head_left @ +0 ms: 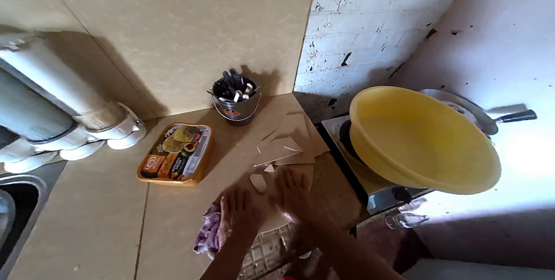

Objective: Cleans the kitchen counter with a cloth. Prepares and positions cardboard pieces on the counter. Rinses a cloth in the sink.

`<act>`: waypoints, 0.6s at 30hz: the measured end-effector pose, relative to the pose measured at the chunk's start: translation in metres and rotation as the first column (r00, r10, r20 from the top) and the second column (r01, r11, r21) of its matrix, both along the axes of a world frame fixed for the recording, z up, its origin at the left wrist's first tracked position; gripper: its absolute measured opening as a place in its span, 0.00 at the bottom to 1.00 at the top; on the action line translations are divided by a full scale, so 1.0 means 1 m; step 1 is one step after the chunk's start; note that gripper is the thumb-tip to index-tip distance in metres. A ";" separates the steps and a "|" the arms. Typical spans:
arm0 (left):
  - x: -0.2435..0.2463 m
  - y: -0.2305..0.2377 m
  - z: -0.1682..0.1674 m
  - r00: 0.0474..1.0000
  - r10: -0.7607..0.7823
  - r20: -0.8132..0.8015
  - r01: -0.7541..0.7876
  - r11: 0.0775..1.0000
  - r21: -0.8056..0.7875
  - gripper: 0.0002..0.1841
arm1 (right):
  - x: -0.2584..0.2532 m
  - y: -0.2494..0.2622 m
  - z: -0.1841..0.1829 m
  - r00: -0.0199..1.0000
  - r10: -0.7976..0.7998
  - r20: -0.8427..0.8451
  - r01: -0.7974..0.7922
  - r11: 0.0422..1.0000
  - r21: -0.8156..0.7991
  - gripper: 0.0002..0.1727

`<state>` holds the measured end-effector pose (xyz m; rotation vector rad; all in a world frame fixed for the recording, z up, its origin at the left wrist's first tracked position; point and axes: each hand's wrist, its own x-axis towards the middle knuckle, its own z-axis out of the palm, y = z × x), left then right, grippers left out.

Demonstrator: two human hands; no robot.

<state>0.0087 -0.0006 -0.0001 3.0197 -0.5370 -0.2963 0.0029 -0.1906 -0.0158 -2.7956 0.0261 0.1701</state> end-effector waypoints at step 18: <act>-0.024 0.052 0.052 0.864 0.479 -0.154 -0.504 0.826 -0.254 0.23 | -0.045 -0.036 0.056 0.985 0.129 -0.115 -0.015 0.724 0.689 0.25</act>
